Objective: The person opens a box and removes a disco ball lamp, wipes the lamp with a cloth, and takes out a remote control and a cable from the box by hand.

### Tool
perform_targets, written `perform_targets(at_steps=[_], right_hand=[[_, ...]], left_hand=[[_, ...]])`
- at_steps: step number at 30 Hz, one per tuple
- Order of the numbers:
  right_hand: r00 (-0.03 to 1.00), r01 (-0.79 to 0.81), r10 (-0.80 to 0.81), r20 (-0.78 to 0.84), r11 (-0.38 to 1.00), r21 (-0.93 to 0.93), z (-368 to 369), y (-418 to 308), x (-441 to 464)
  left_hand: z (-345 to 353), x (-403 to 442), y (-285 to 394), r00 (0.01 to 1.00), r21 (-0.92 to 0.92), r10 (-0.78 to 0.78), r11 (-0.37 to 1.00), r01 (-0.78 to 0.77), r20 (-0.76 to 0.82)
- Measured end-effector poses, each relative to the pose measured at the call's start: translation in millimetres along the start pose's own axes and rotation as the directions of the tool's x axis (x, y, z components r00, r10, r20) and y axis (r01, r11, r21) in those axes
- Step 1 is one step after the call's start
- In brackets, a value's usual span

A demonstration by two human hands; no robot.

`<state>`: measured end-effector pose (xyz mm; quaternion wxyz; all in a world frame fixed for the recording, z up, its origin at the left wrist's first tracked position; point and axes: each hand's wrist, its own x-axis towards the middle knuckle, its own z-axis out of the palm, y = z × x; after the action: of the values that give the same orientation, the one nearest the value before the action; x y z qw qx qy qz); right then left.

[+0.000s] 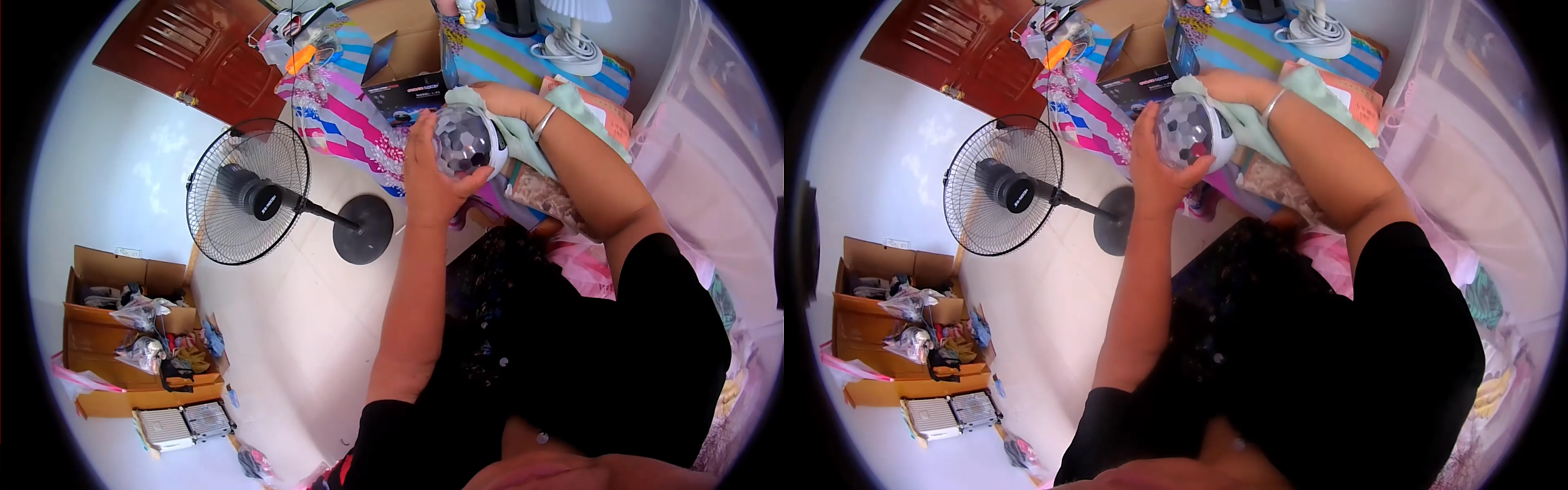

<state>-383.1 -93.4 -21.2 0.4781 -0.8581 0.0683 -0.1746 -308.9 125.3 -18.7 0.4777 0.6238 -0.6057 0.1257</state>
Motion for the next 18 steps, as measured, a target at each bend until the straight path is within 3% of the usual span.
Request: perform_targets(at_steps=[2, 3, 6, 8, 11, 14, 18], right_hand=[[0.973, -0.219, 0.209, 0.096, 0.969, 0.117, 1.3, -6.2, -3.8], [0.973, -0.221, 0.211, 0.094, 0.968, 0.117, 1.9, -2.7, -3.4], [0.978, -0.17, 0.157, 0.136, 0.981, 0.09, 2.4, 1.3, -1.1], [0.982, 0.029, 0.018, 0.187, 0.969, -0.245, -1.4, -4.7, -2.7], [0.982, 0.102, -0.033, 0.188, 0.923, -0.371, 0.1, -4.8, -4.3], [0.985, -0.034, 0.087, 0.15, 0.944, -0.327, 2.5, -14.9, -6.5], [0.981, 0.015, 0.057, 0.187, 0.931, -0.364, 4.2, -14.4, -6.6]], left_hand=[[0.0, -3.2, -0.4, 1.0, -0.08, 0.01, 0.997, -0.011, -0.014], [0.0, -5.5, -1.6, 1.0, -0.083, 0.011, 0.996, -0.012, -0.012], [-3.1, -10.0, -5.1, 0.999, -0.103, 0.047, 0.994, -0.048, -0.004], [-5.3, -12.8, -5.4, 0.995, -0.071, 0.104, 0.992, -0.103, 0.003], [-8.2, -19.5, -12.1, 0.998, -0.13, 0.052, 0.99, -0.048, 0.026], [-11.3, -28.1, -15.3, 0.999, -0.126, 0.014, 0.992, -0.01, 0.029], [-16.4, -38.0, -17.2, 0.998, -0.115, 0.051, 0.992, -0.048, 0.026]])
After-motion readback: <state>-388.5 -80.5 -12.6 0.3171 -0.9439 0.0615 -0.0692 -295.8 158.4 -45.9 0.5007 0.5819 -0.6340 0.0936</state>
